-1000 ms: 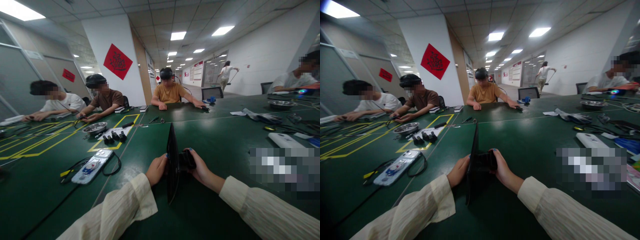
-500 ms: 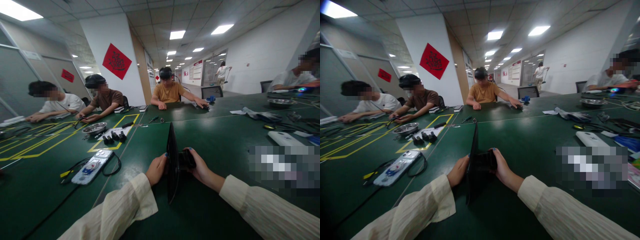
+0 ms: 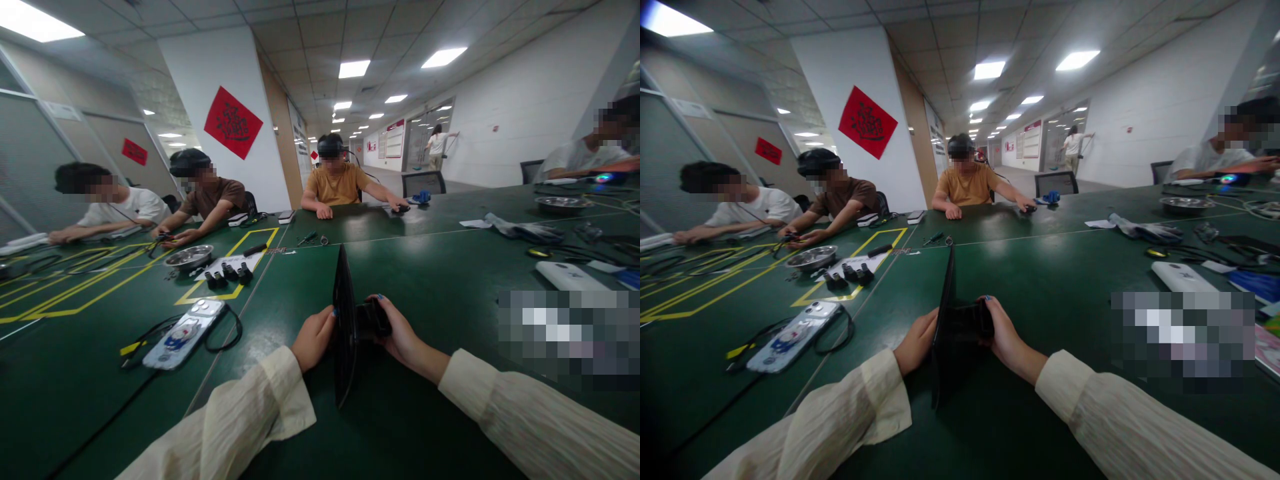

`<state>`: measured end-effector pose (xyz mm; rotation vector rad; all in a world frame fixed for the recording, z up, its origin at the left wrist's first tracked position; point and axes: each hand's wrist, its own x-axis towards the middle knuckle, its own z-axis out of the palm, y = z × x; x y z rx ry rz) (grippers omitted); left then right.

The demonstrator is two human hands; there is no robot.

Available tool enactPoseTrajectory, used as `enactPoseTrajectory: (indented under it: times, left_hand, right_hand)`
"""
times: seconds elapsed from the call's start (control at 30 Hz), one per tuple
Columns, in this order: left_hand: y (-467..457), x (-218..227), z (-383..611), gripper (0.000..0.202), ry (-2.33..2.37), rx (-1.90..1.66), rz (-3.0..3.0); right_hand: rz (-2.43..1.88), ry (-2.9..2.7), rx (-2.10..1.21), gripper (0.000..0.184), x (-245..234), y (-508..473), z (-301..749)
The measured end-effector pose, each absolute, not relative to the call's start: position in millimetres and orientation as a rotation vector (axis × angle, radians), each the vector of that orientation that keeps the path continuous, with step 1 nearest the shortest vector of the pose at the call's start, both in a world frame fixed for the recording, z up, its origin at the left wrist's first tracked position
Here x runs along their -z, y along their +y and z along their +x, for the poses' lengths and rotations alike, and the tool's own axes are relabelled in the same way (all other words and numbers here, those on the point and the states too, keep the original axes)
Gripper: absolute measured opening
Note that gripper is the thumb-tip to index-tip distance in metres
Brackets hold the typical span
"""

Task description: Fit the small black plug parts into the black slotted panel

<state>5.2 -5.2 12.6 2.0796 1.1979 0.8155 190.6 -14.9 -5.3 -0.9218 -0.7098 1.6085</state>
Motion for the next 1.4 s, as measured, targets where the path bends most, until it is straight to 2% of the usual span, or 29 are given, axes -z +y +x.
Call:
enactPoseTrajectory:
  times: [0.17, 0.4, 0.73, 0.9, 1.4]
  left_hand:
    - [-6.0, -13.9, 4.7, 0.042, 1.209, -0.800, 2.084]
    - [-4.2, -7.1, 3.9, 0.053, 1.181, -0.818, 2.031]
    - [-6.6, -15.8, 4.7, 0.042, 1.181, -0.762, 2.069]
    - [-6.3, -12.7, 4.6, 0.050, 1.166, -0.793, 2.025]
    - [-4.9, -11.1, 4.7, 0.054, 1.162, -0.811, 1.981]
  right_hand:
    - [-0.923, -0.694, -1.613, 0.025, 4.7, -15.2, 190.3]
    - [-0.914, -0.724, -1.612, 0.027, 7.1, -14.2, 189.9]
    - [-0.940, -0.715, -1.605, 0.026, 2.8, -16.4, 189.7]
    - [-0.933, -0.707, -1.614, 0.026, 3.0, -16.5, 190.6]
    - [-0.937, -0.701, -1.597, 0.027, 5.6, -14.3, 189.7]
